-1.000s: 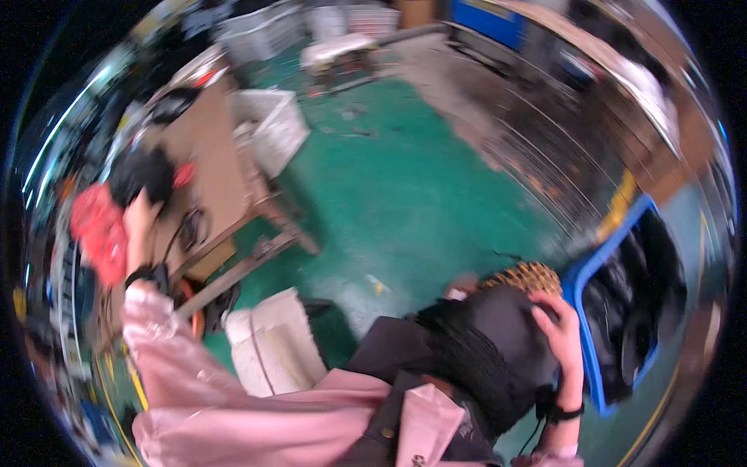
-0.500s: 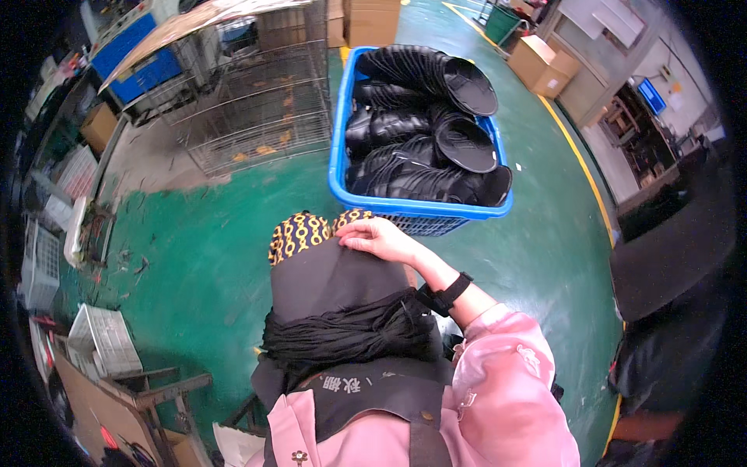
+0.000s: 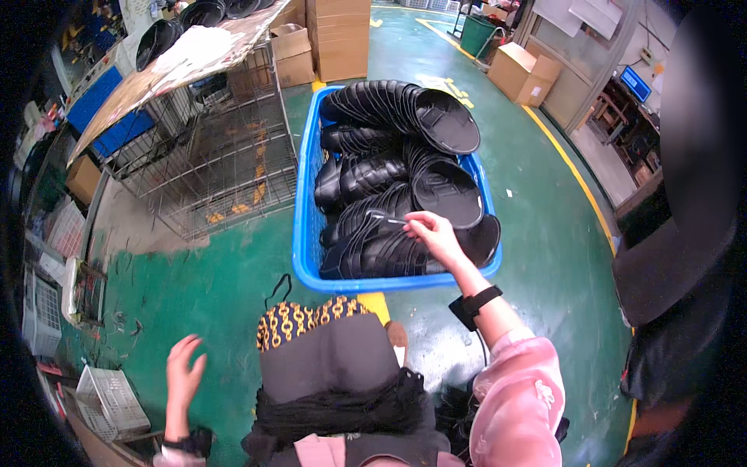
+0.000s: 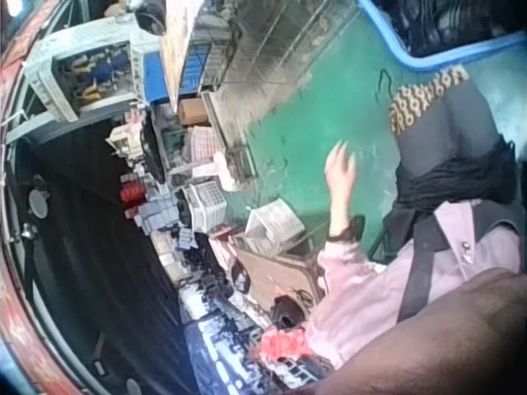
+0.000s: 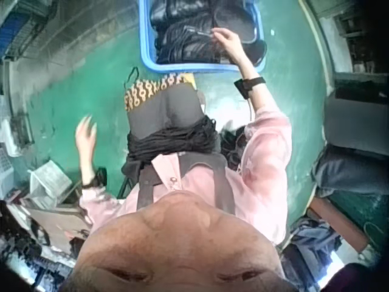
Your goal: Lacing black leather shoes in a shoe factory production line.
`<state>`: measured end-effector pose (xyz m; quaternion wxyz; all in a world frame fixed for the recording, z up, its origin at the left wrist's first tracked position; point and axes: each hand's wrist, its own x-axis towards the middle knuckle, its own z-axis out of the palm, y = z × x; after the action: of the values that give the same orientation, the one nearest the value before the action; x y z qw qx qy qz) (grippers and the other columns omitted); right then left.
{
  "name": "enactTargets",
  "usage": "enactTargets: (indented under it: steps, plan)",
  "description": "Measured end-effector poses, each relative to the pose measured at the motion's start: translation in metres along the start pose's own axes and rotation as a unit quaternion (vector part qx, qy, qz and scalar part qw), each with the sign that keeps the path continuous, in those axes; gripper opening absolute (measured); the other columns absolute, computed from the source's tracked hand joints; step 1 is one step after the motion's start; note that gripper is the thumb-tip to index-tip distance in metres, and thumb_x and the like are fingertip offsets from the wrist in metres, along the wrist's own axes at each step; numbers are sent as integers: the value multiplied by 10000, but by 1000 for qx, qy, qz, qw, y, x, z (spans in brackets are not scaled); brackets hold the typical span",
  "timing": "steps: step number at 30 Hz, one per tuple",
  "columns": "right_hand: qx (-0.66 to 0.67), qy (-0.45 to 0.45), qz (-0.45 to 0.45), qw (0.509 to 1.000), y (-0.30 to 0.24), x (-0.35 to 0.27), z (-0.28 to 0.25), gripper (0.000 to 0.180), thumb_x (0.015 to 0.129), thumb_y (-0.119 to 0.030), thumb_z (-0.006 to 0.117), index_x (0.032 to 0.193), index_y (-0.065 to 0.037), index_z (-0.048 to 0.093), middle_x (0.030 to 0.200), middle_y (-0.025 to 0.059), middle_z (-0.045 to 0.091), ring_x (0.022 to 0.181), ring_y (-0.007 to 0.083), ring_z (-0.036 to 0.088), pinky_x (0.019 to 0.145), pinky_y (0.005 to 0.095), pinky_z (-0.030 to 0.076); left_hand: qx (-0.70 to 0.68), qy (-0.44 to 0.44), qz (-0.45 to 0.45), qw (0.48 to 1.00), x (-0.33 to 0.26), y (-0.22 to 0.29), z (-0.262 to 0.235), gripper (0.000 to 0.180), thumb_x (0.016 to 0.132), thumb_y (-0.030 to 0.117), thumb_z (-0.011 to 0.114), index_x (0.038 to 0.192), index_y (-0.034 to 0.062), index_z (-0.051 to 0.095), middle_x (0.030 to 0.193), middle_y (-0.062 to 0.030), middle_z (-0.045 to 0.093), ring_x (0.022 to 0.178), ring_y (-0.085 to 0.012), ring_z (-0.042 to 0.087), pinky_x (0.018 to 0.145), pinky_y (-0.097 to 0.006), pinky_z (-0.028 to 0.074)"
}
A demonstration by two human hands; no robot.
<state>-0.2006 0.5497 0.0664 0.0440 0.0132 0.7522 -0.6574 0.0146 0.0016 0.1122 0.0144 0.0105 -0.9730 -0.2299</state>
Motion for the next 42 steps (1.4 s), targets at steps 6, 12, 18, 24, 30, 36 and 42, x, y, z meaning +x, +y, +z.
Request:
enactTargets:
  steps: [6,12,18,24,30,36,42]
  plan:
    - [-286,127,-53,948,17,117,-86,512,831,-266,709,1277,-63,560,1040,131,687,982,236,669,880,338,515,-66,-67,185,978,180,109,103,492,829,250,696,1276,85,573,1337,-139,538,1259,-330,478,1046,-449,370]
    - [-565,287,-98,768,17,236,-86,1114,695,-423,814,1502,-9,168,1450,201,410,1311,328,445,1052,426,395,-35,-79,291,953,257,147,150,716,787,409,726,1386,104,480,1482,-211,352,1392,-376,303,1114,-537,254]
    - [-554,316,-117,761,39,330,-31,1189,608,-459,863,1505,-49,199,1390,185,484,1243,311,505,1011,422,418,-69,-211,290,931,275,138,169,561,818,401,695,1332,220,561,1547,-198,207,1438,-474,94,1118,-592,243]
    - [-458,363,48,810,27,372,-26,1136,656,-533,810,1499,-85,194,1037,198,681,943,373,664,827,458,520,-13,-202,346,916,314,153,139,420,813,389,714,1173,180,652,1230,-80,599,1287,-306,443,1093,-585,274]
    - [-508,244,-7,826,39,396,-56,959,640,-595,788,1343,-69,404,1027,203,685,970,368,665,839,440,517,-226,-176,370,884,443,208,152,284,878,181,636,1128,45,650,958,-117,676,875,-251,653,807,-349,518]
    - [-485,275,-71,827,54,385,-69,722,683,-571,766,1172,-71,587,907,195,699,888,353,680,796,428,528,-201,-118,64,970,609,238,217,593,896,272,654,1403,44,447,1275,-138,569,1074,-209,605,890,-339,509]
    - [-464,290,-106,830,81,389,-72,734,685,-583,756,1170,-44,642,839,178,691,847,328,678,771,412,526,-378,-26,-140,915,664,255,287,907,914,556,522,1526,19,123,1550,-227,247,1441,-335,246,1167,-401,223]
